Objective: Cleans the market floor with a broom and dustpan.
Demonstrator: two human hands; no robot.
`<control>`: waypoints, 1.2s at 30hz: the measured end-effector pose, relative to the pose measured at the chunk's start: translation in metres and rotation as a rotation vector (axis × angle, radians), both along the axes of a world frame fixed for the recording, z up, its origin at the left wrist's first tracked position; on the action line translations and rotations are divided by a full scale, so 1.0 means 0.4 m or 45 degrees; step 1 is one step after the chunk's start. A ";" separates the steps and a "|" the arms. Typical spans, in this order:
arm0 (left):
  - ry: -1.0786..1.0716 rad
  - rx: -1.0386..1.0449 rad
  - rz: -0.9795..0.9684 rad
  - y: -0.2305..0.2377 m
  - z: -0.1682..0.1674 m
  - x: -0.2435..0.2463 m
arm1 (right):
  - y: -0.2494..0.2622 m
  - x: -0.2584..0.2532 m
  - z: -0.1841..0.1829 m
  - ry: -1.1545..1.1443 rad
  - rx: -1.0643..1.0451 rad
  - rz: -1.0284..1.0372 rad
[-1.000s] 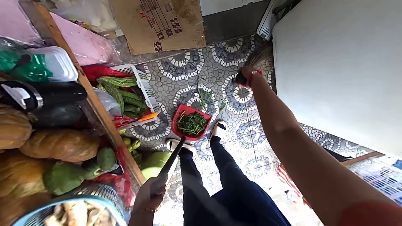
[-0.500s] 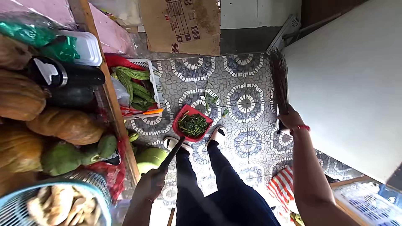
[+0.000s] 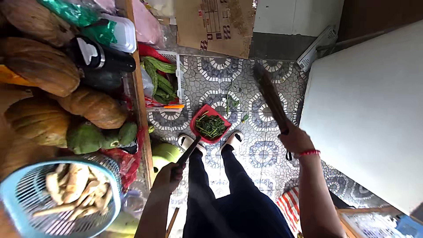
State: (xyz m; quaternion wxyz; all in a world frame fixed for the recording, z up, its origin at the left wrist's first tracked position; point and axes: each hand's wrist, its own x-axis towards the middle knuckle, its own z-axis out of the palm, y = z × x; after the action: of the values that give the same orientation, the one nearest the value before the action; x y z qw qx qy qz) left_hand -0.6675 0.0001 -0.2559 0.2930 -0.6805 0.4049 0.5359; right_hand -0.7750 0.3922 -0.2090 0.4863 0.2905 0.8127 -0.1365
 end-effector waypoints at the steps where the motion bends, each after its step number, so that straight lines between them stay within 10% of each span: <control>1: 0.004 -0.004 0.005 0.004 0.000 -0.002 | 0.011 -0.026 -0.051 0.045 0.006 -0.004; 7: 0.003 -0.004 0.042 -0.006 -0.003 0.003 | -0.061 0.070 -0.275 -0.212 -0.208 0.203; 15: -0.017 0.009 0.067 0.002 0.008 -0.015 | -0.092 0.023 0.100 -0.110 -0.079 0.389; 22: -0.017 0.006 0.139 -0.001 0.003 -0.011 | -0.101 -0.192 -0.277 -0.010 -0.094 0.596; 29: -0.012 0.011 0.139 -0.004 -0.002 -0.014 | -0.112 -0.138 0.107 0.066 -0.023 0.582; 36: -0.009 0.005 0.169 -0.007 -0.008 -0.012 | -0.116 -0.096 -0.265 -0.083 -0.194 0.620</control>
State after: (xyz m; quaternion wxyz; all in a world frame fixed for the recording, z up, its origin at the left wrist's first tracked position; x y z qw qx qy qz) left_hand -0.6722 -0.0027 -0.2590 0.2598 -0.7072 0.3568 0.5523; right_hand -0.8132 0.3457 -0.3150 0.5512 0.0531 0.8300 -0.0668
